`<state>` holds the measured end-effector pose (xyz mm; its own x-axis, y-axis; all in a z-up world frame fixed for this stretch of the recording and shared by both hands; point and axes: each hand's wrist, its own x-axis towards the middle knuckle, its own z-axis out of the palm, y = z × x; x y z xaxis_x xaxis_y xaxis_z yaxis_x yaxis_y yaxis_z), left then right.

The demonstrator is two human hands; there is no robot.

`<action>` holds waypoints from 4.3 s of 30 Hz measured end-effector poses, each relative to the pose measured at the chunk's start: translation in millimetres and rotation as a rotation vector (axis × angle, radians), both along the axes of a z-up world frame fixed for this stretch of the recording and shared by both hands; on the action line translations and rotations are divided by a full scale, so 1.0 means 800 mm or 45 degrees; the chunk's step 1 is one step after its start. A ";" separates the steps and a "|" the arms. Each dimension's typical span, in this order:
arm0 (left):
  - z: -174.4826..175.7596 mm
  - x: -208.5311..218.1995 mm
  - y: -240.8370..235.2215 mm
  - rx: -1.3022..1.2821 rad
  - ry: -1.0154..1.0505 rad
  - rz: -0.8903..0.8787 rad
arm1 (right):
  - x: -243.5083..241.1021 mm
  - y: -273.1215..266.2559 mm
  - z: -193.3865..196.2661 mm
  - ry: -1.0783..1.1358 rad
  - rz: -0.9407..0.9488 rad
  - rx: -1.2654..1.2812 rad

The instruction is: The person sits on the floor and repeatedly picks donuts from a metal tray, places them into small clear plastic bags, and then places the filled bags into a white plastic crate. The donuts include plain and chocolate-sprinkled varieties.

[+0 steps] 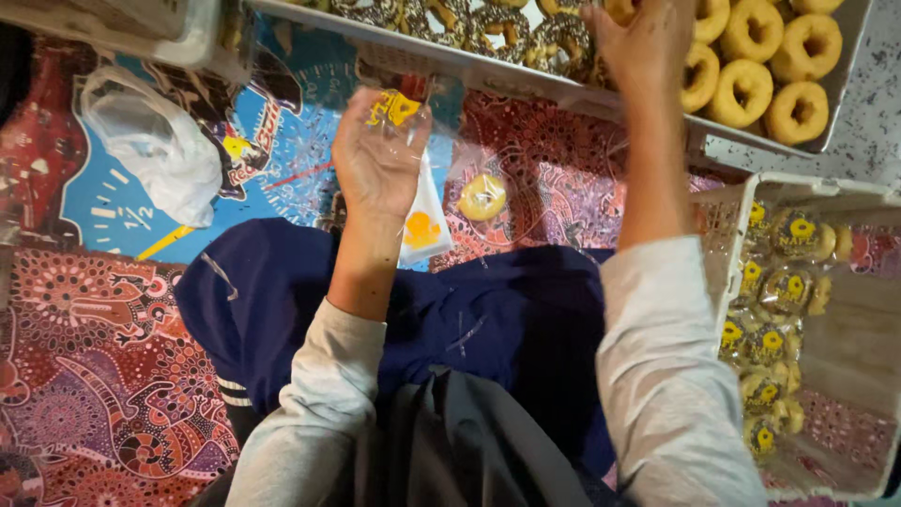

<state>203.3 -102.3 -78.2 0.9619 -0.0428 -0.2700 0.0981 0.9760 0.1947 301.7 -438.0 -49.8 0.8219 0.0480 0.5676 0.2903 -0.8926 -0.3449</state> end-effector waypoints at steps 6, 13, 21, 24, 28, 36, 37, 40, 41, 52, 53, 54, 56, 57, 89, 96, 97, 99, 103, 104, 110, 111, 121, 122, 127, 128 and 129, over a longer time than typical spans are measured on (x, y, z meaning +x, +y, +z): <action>-0.005 0.005 0.008 -0.312 0.085 -0.088 | 0.037 -0.044 -0.015 0.233 -0.092 0.014; -0.020 0.006 0.005 -0.514 0.045 0.039 | -0.170 0.141 0.082 0.470 0.354 2.093; 0.024 -0.026 -0.020 -0.220 -0.364 0.138 | -0.238 0.268 0.052 0.363 0.226 0.768; 0.046 -0.055 -0.031 -0.003 -0.255 0.096 | -0.229 0.269 0.063 0.249 0.213 0.644; 0.075 -0.124 -0.023 1.431 -0.414 0.267 | -0.217 0.273 0.072 0.239 0.199 0.767; 0.084 -0.187 0.102 2.606 -0.944 0.564 | -0.259 0.298 0.083 1.315 0.345 1.145; 0.085 -0.199 0.110 2.600 -0.866 0.629 | -0.267 0.306 0.087 1.466 0.198 0.902; 0.086 -0.249 0.128 2.363 -0.377 0.568 | -0.294 0.330 0.104 0.640 0.713 0.524; 0.086 -0.263 0.134 2.234 -0.181 0.507 | -0.303 0.339 0.110 0.566 0.756 0.538; 0.079 -0.300 0.165 1.741 0.071 0.322 | -0.331 0.397 0.113 0.134 1.122 0.451; 0.082 -0.299 0.163 1.780 0.095 0.293 | -0.329 0.399 0.108 0.197 1.113 0.422; 0.086 -0.298 0.162 1.955 0.048 0.324 | -0.327 0.400 0.105 0.257 1.100 0.393; 0.092 -0.297 0.159 2.303 -0.040 0.388 | -0.316 0.402 0.100 0.392 1.062 0.436; 0.094 -0.298 0.158 2.347 -0.049 0.381 | -0.310 0.400 0.099 0.466 1.037 0.508; 0.053 -0.301 0.175 2.008 0.308 0.428 | -0.357 0.410 -0.016 0.657 0.537 1.112; -0.006 -0.247 0.110 2.440 -0.213 0.196 | -0.326 0.323 -0.171 0.983 0.210 1.047; -0.022 -0.227 0.091 2.314 -0.237 0.009 | -0.306 0.302 -0.190 0.980 0.199 1.262; -0.064 -0.173 0.047 2.374 -0.325 0.024 | -0.270 0.257 -0.221 0.940 0.019 1.509; -0.161 -0.091 0.013 2.731 -0.385 0.073 | -0.229 0.183 -0.251 0.426 -0.312 0.976; -0.181 -0.082 0.011 2.835 -0.321 -0.020 | -0.226 0.170 -0.251 0.495 -0.351 0.727; -0.206 -0.069 0.022 3.079 -0.432 -0.447 | -0.204 0.176 -0.199 0.312 -0.143 0.222; -0.194 -0.074 0.020 3.027 -0.459 -0.383 | -0.197 0.185 -0.189 0.282 -0.058 0.296; -0.020 -0.066 0.026 2.088 -0.249 0.245 | -0.165 0.254 -0.049 0.743 0.451 0.720; -0.013 -0.064 0.029 2.042 -0.171 0.181 | -0.174 0.259 -0.026 0.512 0.388 0.580; 0.013 -0.068 0.024 2.167 -0.141 0.328 | -0.224 0.274 0.054 0.255 0.247 0.558; 0.014 -0.077 0.017 2.264 -0.154 0.359 | -0.228 0.272 0.055 0.285 0.259 0.481; 0.015 -0.086 0.012 2.290 -0.401 0.397 | -0.231 0.268 0.051 0.315 0.270 0.404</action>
